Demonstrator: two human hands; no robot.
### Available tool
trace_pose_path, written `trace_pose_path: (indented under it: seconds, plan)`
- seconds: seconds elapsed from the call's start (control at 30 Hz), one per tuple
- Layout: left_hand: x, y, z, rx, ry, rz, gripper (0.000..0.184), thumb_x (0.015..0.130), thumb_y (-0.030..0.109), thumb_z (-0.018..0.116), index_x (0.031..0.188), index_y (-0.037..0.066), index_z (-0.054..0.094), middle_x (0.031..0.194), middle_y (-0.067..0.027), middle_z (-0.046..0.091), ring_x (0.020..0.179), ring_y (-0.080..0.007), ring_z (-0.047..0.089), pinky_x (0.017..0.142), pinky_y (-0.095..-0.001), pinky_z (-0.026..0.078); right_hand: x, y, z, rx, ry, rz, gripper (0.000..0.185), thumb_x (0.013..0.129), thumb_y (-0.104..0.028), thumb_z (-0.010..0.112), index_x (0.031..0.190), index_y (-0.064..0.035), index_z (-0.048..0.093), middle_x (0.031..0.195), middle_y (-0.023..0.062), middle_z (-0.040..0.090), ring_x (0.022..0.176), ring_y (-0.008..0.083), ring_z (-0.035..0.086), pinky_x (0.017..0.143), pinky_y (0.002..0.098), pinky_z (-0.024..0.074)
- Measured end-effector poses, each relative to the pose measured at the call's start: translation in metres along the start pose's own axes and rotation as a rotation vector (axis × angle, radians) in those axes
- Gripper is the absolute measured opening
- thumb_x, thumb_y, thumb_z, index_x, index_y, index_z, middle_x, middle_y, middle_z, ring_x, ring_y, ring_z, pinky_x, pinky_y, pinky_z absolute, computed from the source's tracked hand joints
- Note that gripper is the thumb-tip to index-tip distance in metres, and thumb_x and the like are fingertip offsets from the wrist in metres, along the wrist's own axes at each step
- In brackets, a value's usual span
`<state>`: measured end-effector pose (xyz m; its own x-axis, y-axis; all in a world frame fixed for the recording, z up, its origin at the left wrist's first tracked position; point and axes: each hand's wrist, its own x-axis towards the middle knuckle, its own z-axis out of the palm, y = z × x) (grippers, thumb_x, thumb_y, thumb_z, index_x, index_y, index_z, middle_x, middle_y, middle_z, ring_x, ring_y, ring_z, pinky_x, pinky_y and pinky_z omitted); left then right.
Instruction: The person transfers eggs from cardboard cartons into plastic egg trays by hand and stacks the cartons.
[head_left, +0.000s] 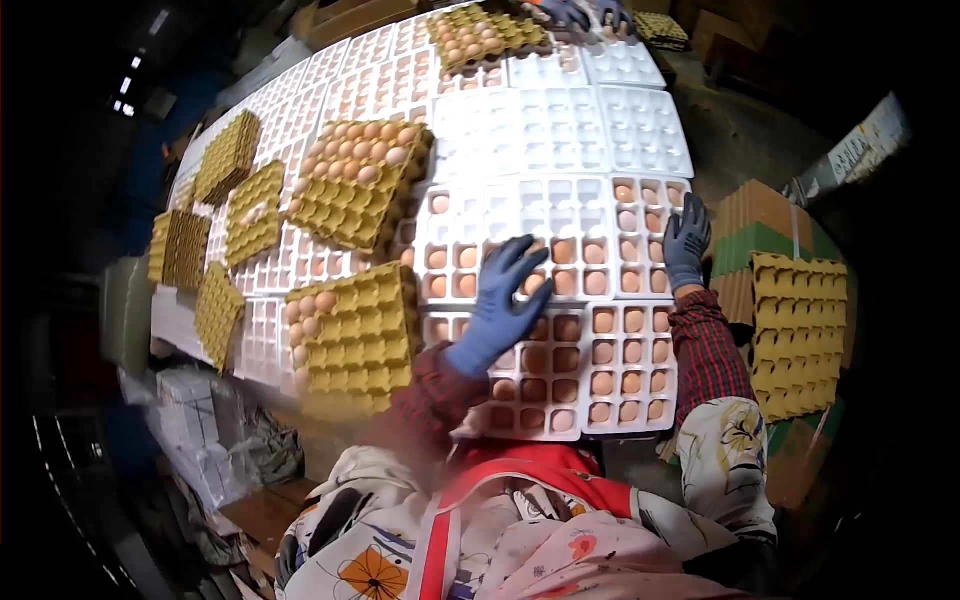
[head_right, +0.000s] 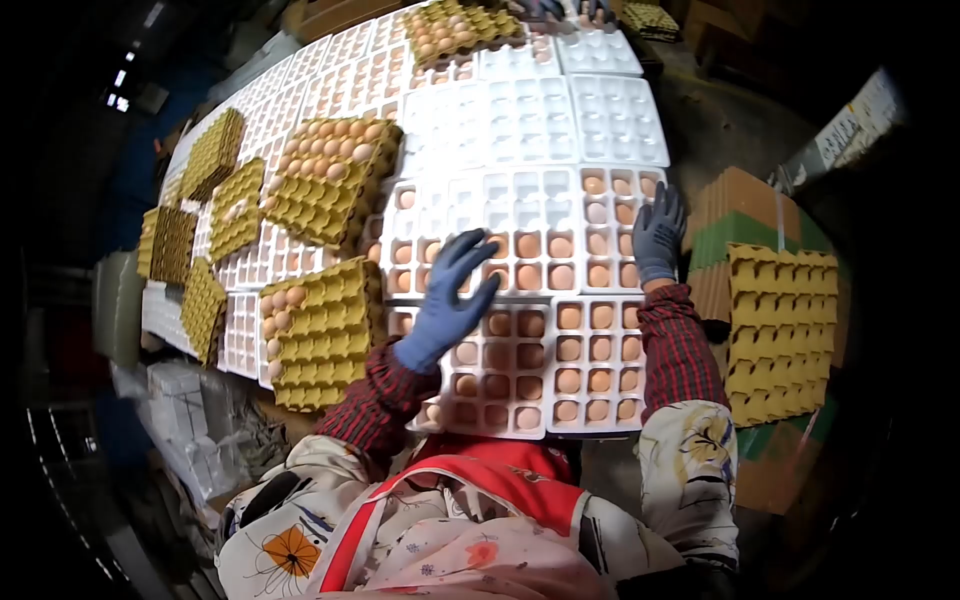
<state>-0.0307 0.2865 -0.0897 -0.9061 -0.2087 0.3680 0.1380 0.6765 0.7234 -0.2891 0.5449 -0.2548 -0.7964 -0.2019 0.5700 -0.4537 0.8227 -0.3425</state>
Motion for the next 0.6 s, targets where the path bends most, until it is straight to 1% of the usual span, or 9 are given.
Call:
trace_pose_path:
  seconds: [0.07, 0.13, 0.2, 0.27, 0.33, 0.37, 0.43, 0.47, 0.6]
  plan:
    - [-0.047, -0.041, -0.103, 0.188, 0.152, -0.176, 0.035, 0.088, 0.005, 0.065, 0.122, 0.0, 0.062, 0.13, -0.0189, 0.059, 0.124, -0.0329, 0.054, 0.106, -0.0389, 0.041, -0.005, -0.058, -0.034, 0.395, -0.065, 0.11, 0.046, 0.095, -0.014, 0.058, 0.139, -0.0015, 0.048, 0.137, 0.0198, 0.051, 0.125, 0.0327, 0.05, 0.105, 0.0419, 0.0403]
    - [-0.11, -0.11, -0.196, 0.318, 0.427, -0.369, 0.031, 0.09, 0.013, 0.066, 0.116, -0.003, 0.063, 0.119, -0.0218, 0.063, 0.114, -0.0376, 0.058, 0.099, -0.0414, 0.044, -0.041, -0.143, -0.057, 0.961, -0.303, 0.341, 0.047, 0.096, -0.01, 0.061, 0.14, 0.0002, 0.047, 0.133, 0.0124, 0.056, 0.118, 0.0207, 0.055, 0.1, 0.0333, 0.0445]
    - [-0.174, -0.17, -0.287, 0.411, 0.398, -0.623, 0.047, 0.096, 0.034, 0.06, 0.126, -0.002, 0.057, 0.119, -0.0162, 0.063, 0.108, -0.0296, 0.059, 0.094, -0.037, 0.046, -0.104, -0.219, -0.062, 1.286, -0.668, 0.488, 0.054, 0.096, -0.01, 0.063, 0.144, 0.0001, 0.043, 0.13, 0.0043, 0.057, 0.111, 0.0112, 0.056, 0.095, 0.026, 0.0457]
    - [-0.205, -0.187, -0.311, 0.119, 0.312, -1.025, 0.063, 0.096, 0.052, 0.055, 0.134, 0.003, 0.054, 0.116, -0.0089, 0.061, 0.1, -0.0221, 0.058, 0.085, -0.0312, 0.047, -0.126, -0.308, -0.107, 1.378, -1.3, 0.788, 0.067, 0.095, -0.027, 0.067, 0.148, 0.0004, 0.037, 0.129, 0.0082, 0.058, 0.113, 0.0156, 0.057, 0.093, 0.0266, 0.0472]
    - [-0.221, -0.203, -0.323, -0.253, 0.17, -1.406, 0.077, 0.091, 0.07, 0.049, 0.141, 0.012, 0.05, 0.113, -0.0028, 0.057, 0.095, -0.0191, 0.055, 0.079, -0.0293, 0.047, -0.189, -0.364, -0.06, 1.237, -1.217, 0.533, 0.098, 0.088, -0.052, 0.07, 0.151, 0.0075, 0.022, 0.143, 0.0241, 0.046, 0.124, 0.0268, 0.054, 0.098, 0.0319, 0.0471]
    - [-0.213, -0.176, -0.32, -0.331, 0.209, -1.326, 0.072, 0.092, 0.067, 0.049, 0.141, 0.014, 0.05, 0.11, -0.0009, 0.056, 0.091, -0.0163, 0.053, 0.075, -0.0284, 0.046, -0.175, -0.395, -0.08, 1.421, -1.309, 0.683, 0.115, 0.082, -0.064, 0.068, 0.151, 0.0108, 0.014, 0.151, 0.0298, 0.033, 0.137, 0.0352, 0.042, 0.111, 0.0375, 0.0375]
    - [-0.198, -0.149, -0.315, -0.482, 0.265, -1.213, 0.059, 0.096, 0.059, 0.051, 0.136, 0.016, 0.054, 0.098, 0.0046, 0.054, 0.071, -0.0097, 0.048, 0.059, -0.0242, 0.041, -0.191, -0.418, -0.054, 1.041, -1.262, 0.451, 0.119, 0.081, -0.072, 0.061, 0.151, 0.0103, 0.01, 0.15, 0.035, 0.031, 0.142, 0.0413, 0.033, 0.115, 0.0416, 0.0304]
    - [-0.219, -0.188, -0.32, -0.373, 0.16, -1.112, 0.063, 0.096, 0.059, 0.05, 0.14, 0.013, 0.049, 0.105, 0.0029, 0.056, 0.075, -0.0112, 0.051, 0.062, -0.0257, 0.044, -0.176, -0.429, -0.073, 0.845, -1.22, 0.352, 0.117, 0.082, -0.071, 0.06, 0.151, 0.01, 0.009, 0.148, 0.0373, 0.033, 0.14, 0.0439, 0.036, 0.113, 0.043, 0.0326]
    - [-0.265, -0.257, -0.331, 0.261, -0.198, -0.384, 0.063, 0.093, 0.011, 0.056, 0.15, 0.004, 0.03, 0.12, -0.0088, 0.055, 0.101, -0.0163, 0.053, 0.081, -0.0296, 0.046, -0.178, -0.444, -0.086, 0.869, -1.037, 0.329, 0.087, 0.083, -0.062, 0.063, 0.142, -0.0013, 0.042, 0.128, 0.0297, 0.054, 0.121, 0.0429, 0.053, 0.102, 0.046, 0.0416]
